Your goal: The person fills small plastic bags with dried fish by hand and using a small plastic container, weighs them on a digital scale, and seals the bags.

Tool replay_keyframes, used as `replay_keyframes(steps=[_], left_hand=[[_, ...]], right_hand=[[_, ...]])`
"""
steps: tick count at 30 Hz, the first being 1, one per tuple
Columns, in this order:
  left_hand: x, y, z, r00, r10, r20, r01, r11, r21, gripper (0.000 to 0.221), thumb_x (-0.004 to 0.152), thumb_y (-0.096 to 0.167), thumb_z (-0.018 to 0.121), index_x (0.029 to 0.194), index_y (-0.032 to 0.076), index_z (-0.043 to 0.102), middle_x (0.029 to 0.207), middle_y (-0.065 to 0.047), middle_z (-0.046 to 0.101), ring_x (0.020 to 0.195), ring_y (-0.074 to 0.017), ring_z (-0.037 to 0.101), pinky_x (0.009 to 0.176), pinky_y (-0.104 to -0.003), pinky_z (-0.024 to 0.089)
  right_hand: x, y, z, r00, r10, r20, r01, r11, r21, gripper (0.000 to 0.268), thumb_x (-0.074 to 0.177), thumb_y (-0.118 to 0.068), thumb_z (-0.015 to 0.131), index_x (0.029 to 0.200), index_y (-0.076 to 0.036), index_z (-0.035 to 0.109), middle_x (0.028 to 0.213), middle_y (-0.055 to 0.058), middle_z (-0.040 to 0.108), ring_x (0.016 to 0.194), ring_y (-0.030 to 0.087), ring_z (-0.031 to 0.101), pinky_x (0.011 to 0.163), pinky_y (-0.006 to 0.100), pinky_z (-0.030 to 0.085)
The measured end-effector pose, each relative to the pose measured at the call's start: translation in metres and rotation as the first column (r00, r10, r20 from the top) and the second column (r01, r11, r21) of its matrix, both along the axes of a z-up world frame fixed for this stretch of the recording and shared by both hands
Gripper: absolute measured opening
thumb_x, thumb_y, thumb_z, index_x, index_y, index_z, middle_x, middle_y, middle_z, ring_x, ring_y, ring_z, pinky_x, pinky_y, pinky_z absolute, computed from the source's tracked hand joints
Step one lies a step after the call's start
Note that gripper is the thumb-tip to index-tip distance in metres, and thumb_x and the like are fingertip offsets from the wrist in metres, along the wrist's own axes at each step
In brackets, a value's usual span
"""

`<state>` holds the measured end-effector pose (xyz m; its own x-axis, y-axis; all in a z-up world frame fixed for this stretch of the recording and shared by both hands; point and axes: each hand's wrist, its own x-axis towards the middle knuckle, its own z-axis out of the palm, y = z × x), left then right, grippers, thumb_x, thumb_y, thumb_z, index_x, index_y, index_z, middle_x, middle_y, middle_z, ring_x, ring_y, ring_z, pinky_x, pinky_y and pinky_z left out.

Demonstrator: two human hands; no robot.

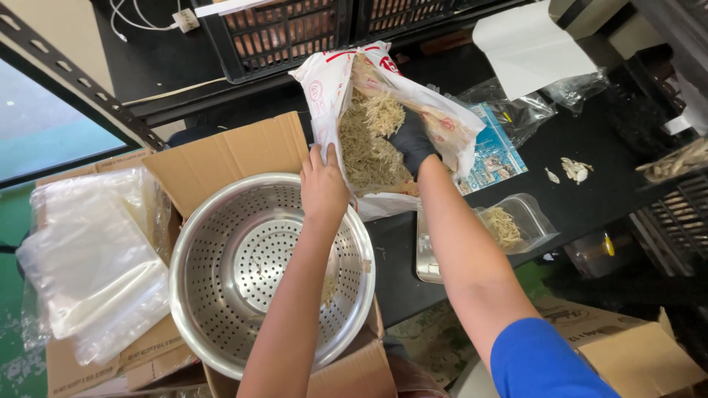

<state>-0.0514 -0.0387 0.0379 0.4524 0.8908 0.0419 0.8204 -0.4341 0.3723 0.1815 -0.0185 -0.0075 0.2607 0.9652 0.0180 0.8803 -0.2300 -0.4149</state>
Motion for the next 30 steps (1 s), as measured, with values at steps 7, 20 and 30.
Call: replay_keyframes(steps=[7,20,30], left_hand=[[-0.055,-0.028,0.003,0.987,0.058,0.147,-0.062,0.998,0.026,0.062,0.092,0.001,0.064,0.151,0.003,0.047,0.146,-0.019,0.039,0.135,-0.0390,0.046,0.111,-0.047,0.043],[-0.162,-0.079,-0.027,0.890,0.197,0.411,-0.141,0.976,-0.164,0.058,0.095,0.001,0.063,0.150,0.001,0.047,0.145,-0.022,0.042,0.135,-0.0421,0.049,0.103,-0.050,0.055],[-0.213,-0.101,-0.018,0.856,0.270,0.442,-0.202,0.960,-0.195,0.057,0.097,-0.001,0.061,0.150,-0.003,0.043,0.144,-0.029,0.040,0.133,-0.0484,0.047,0.100,-0.058,0.055]], right_hand=[[0.008,-0.011,0.021,0.990,0.139,0.035,-0.137,0.989,-0.054,0.076,0.082,-0.033,0.075,0.152,-0.020,0.046,0.148,0.032,0.043,0.136,0.049,0.049,0.111,0.060,0.044],[-0.104,-0.051,0.031,0.925,0.376,0.062,-0.359,0.914,-0.189,0.100,0.070,-0.043,0.085,0.157,-0.024,0.039,0.153,0.036,0.033,0.140,0.050,0.044,0.114,0.060,0.039],[-0.288,-0.123,-0.016,0.836,0.548,0.040,-0.516,0.808,-0.286,0.119,0.060,-0.052,0.092,0.160,-0.028,0.033,0.157,0.040,0.026,0.143,0.051,0.040,0.117,0.060,0.035]])
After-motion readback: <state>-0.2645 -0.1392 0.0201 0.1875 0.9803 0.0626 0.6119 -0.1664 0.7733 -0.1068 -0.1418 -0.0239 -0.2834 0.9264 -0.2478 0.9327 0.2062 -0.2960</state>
